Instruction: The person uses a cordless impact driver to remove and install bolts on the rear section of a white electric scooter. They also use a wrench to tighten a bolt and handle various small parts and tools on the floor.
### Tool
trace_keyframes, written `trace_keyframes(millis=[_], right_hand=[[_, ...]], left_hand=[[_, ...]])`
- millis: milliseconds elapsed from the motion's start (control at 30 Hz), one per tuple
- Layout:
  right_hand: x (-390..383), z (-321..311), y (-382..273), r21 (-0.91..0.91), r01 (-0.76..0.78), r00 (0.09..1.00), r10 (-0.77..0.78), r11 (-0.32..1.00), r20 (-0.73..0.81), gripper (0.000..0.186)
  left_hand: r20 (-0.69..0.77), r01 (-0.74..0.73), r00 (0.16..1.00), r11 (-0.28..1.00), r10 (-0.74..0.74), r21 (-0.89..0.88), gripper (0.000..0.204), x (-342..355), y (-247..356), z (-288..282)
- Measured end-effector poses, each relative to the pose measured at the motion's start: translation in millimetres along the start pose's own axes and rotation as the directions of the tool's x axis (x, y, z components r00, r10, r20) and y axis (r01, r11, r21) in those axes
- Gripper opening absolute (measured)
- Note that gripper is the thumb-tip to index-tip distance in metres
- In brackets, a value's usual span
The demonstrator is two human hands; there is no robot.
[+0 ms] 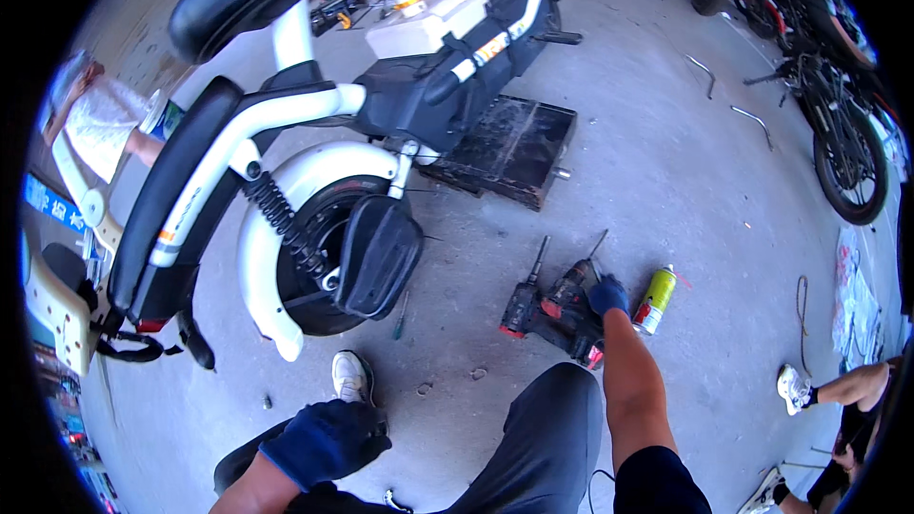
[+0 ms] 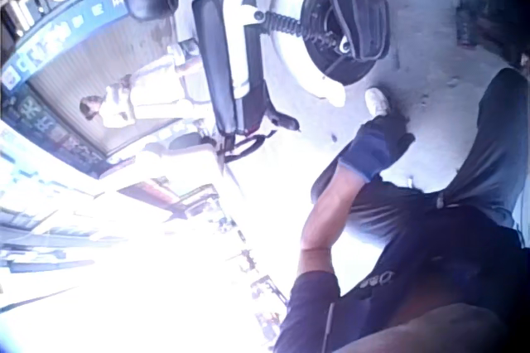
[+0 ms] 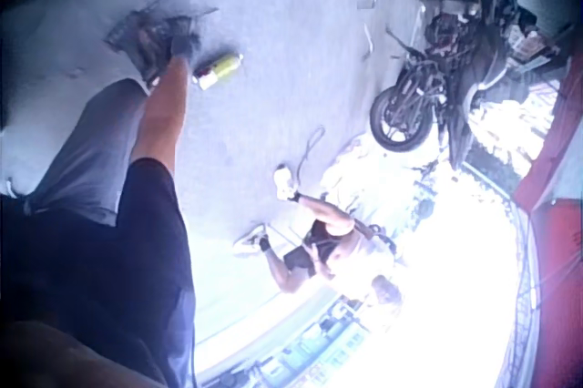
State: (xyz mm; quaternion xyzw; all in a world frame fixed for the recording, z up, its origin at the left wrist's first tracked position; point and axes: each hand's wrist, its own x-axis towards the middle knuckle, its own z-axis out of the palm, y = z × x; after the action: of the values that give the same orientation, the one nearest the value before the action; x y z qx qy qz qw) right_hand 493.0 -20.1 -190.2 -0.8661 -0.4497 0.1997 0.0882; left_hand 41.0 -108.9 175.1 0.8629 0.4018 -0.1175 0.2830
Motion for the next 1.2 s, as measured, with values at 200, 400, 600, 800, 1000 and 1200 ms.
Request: trace_keyframes(millis=[200, 400, 600, 800, 1000, 1200], right_hand=[[-39, 6, -61, -0.504, 0.290, 0.910, -0.398, 0.813, -0.118, 0.023], [-160, 151, -239, 0.088, 0.721, 0.603, -0.685, 0.687, 0.408, 0.020], [-206, 195, -274, 0.287, 0.655, 0.696, -0.706, 0.699, 0.132, 0.023], [-143, 108, -198, 0.686, -0.071, 0.849, -0.317, 0.724, 0.423, 0.025], [-4, -52, -183, 0.972, -0.086, 0.986, -0.122, 0.219, 0.114, 0.029], [26, -126, -268, 1.000, -0.017, 0.949, -0.315, -0.024, 0.008, 0.024]], left_hand=[[-0.286, -0.363, 0.836, 0.863, 0.468, 0.350, 0.026, 57, 30, -19], [-0.560, -0.295, 0.742, 0.930, 0.368, 0.221, 0.031, 153, 59, 14], [-0.602, -0.408, 0.713, 0.911, 0.358, 0.059, 0.024, 199, 53, 23], [-0.715, -0.448, 0.624, 0.894, 0.314, 0.002, 0.024, 213, 4, 14], [-0.572, -0.314, 0.790, 0.947, 0.221, -0.068, 0.022, 202, -24, -22], [-0.666, -0.115, 0.740, 0.993, 0.095, 0.014, 0.022, 190, -60, -33]])
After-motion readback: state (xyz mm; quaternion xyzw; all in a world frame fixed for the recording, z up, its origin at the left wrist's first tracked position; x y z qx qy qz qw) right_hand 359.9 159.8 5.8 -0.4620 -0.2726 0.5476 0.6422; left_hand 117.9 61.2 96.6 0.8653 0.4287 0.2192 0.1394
